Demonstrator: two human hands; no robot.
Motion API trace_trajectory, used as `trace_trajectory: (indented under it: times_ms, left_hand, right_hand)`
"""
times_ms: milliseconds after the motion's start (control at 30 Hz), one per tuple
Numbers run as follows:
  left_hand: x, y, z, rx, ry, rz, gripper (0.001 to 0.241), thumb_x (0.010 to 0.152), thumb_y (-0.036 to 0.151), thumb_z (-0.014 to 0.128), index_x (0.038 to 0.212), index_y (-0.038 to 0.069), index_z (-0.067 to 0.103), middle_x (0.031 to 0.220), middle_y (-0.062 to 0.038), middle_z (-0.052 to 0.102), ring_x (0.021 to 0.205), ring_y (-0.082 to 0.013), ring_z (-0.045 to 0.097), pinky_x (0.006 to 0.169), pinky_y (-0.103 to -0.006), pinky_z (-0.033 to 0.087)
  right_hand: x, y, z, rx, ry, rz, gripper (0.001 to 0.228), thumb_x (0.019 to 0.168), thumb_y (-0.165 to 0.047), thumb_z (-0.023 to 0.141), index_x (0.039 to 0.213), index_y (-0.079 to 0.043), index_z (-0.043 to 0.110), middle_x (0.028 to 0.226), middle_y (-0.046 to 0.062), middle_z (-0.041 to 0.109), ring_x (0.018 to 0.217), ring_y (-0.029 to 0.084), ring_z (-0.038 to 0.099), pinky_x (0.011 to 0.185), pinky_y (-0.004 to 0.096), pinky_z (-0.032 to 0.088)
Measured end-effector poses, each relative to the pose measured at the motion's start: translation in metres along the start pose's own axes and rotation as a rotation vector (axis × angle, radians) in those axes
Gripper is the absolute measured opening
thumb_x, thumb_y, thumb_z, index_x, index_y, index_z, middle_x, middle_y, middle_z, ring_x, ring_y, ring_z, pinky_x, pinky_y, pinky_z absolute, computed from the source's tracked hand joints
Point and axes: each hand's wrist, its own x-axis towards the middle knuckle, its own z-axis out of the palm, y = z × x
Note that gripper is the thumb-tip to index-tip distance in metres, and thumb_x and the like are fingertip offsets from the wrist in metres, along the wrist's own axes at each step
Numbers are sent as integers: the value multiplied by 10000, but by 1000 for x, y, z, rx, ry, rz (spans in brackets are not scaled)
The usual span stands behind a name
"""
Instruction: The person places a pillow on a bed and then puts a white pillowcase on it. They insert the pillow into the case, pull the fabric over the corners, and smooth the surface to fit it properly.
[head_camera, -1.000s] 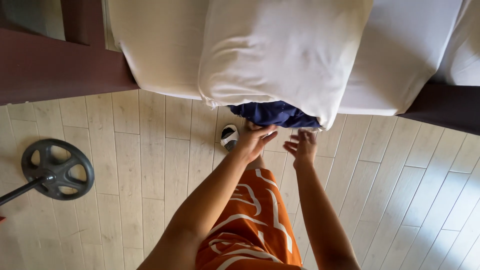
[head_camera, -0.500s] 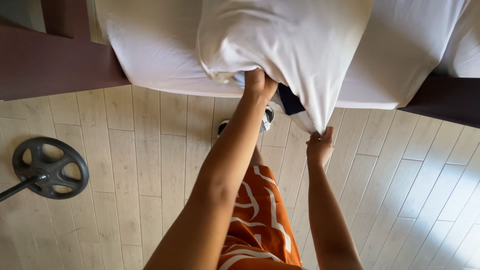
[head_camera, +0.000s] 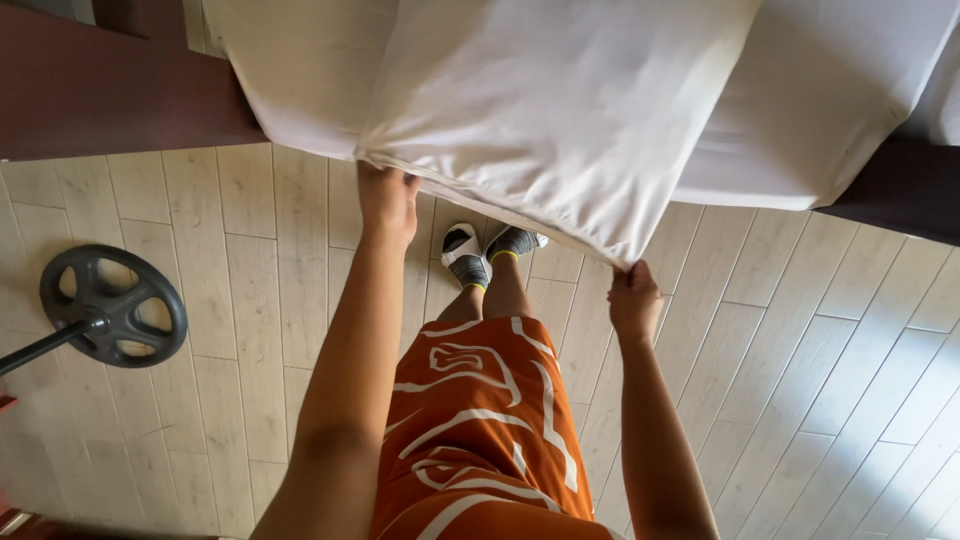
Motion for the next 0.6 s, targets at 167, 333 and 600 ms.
trace_trajectory:
  times_ms: [167, 333, 600]
  left_hand:
    - [-29, 15, 22, -461, 67, -54, 218, 1040, 254, 555, 1086, 42, 533, 916, -92, 587, 821, -204, 620, 743, -380, 603]
    - [-84, -90, 57, 207, -208, -220, 253, 986, 298, 643, 947, 52, 596, 768, -64, 592, 649, -152, 588, 607, -304, 533]
    - [-132, -89, 148, 1007, -829, 684, 438, 924, 160, 617, 1357, 116, 571, 1226, -100, 661, 864, -252, 676, 719, -399, 564]
  right_hand:
    - [-11, -12, 1, -22, -95, 19, 183, 1008, -241, 669, 952, -68, 654, 709, 21, 730, 635, 91, 705, 604, 254, 547]
    - [-9, 3, -10, 19, -84, 72, 202, 963, -277, 736, 949, -80, 697, 764, -20, 780, 713, 45, 738, 626, 217, 535]
    - [-24, -16, -17, 33, 129, 66, 156, 965, -204, 754, 896, -74, 705, 791, -1, 778, 694, 78, 692, 649, 243, 527]
